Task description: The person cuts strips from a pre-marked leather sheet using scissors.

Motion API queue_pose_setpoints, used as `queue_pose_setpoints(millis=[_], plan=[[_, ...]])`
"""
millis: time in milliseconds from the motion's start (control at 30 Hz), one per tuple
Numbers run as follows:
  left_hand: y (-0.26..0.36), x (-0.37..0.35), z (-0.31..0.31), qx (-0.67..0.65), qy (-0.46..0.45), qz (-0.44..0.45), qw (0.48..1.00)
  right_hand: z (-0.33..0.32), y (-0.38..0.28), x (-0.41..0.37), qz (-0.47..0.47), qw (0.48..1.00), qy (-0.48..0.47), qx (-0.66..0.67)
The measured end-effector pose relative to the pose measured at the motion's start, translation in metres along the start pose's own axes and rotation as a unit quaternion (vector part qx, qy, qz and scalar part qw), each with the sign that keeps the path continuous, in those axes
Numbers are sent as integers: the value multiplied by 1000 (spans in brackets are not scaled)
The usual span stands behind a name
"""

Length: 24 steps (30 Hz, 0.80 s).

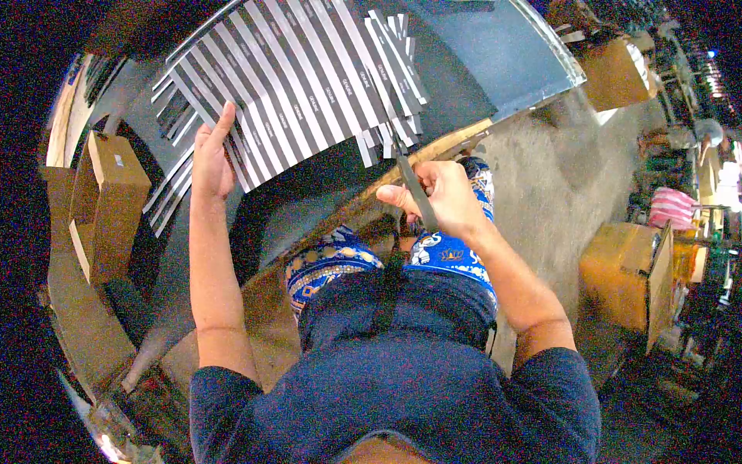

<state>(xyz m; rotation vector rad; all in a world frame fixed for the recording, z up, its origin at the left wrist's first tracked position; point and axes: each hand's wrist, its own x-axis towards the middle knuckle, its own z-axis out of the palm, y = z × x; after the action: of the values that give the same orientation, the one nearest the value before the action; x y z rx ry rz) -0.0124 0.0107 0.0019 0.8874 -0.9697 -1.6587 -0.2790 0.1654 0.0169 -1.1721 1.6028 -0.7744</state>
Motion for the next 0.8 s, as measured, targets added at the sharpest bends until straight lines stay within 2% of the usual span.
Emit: queue_pose_setpoints(millis=[400,800], plan=[[-1,1,-3,-4,-8,3,1000,-1,0,0,0,1000,-4,23],[-2,1,-3,-5,-14,5,1000,-2,1,1,-1,1000,-5,-15]])
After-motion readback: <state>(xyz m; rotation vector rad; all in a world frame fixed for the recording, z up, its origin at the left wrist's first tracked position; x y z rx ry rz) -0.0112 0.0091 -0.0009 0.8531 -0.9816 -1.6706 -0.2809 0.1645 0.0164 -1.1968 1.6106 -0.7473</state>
